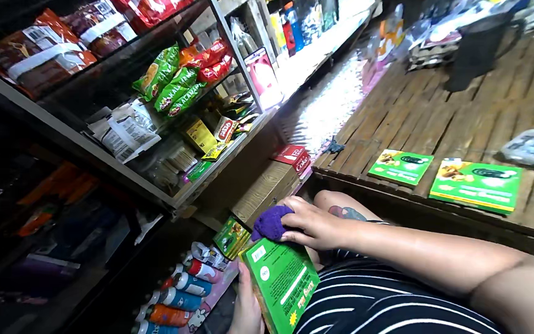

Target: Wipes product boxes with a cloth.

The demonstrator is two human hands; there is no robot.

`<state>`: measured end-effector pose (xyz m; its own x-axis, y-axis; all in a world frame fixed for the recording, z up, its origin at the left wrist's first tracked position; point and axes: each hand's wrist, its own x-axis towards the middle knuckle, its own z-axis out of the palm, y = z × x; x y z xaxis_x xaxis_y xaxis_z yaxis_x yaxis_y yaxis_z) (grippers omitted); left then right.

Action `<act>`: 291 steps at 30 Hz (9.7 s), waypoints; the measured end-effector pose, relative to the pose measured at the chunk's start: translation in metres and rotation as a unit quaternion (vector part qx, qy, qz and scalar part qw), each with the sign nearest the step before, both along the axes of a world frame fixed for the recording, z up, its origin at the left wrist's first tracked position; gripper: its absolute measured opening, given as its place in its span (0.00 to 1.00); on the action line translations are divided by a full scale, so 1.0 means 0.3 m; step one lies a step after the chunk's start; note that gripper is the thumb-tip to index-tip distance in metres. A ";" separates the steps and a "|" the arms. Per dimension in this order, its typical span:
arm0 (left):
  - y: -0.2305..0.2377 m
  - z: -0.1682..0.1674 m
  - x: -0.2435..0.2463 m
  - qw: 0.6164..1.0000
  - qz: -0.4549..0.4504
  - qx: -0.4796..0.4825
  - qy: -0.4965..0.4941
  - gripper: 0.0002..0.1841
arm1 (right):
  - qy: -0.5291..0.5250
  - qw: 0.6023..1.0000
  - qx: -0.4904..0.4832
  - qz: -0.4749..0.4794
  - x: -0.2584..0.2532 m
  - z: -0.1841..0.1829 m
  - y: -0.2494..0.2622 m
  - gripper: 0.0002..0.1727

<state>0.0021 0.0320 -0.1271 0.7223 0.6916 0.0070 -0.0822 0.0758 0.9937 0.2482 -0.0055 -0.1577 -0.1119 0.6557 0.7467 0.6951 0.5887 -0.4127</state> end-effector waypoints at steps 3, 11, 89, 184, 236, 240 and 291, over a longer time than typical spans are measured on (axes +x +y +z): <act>0.002 -0.022 0.002 0.999 -0.011 0.025 0.016 0.48 | -0.011 0.999 0.035 0.020 -0.065 0.025 -0.025 0.18; -0.010 -0.049 0.015 0.993 0.115 -0.031 -0.027 0.29 | -0.035 0.993 0.058 0.097 -0.205 -0.077 -0.041 0.18; 0.049 0.037 -0.006 0.966 -0.237 -0.026 0.098 0.30 | 0.806 0.584 -0.089 -0.039 0.060 -0.207 0.100 0.23; 0.992 -0.780 0.061 0.869 0.325 -0.340 0.153 0.42 | 0.485 0.743 -0.394 -0.241 0.531 -0.419 0.504 0.32; 0.826 -0.503 0.385 0.844 0.398 -0.293 -0.209 0.22 | 0.410 0.770 -0.372 -0.317 0.553 -0.432 0.484 0.42; 0.722 -0.488 0.444 0.862 0.308 -0.314 -0.251 0.25 | 0.401 0.788 -0.348 -0.313 0.543 -0.426 0.467 0.40; 0.516 -0.704 0.444 0.956 0.075 -0.279 -0.057 0.13 | -0.116 0.978 -0.176 -0.003 0.145 -0.544 0.441 0.24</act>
<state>0.1352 0.1866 -0.3384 0.6316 0.7058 -0.3209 -0.2386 0.5707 0.7857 0.2916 0.1268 -0.3209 -0.2470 0.8684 0.4300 0.7975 0.4342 -0.4189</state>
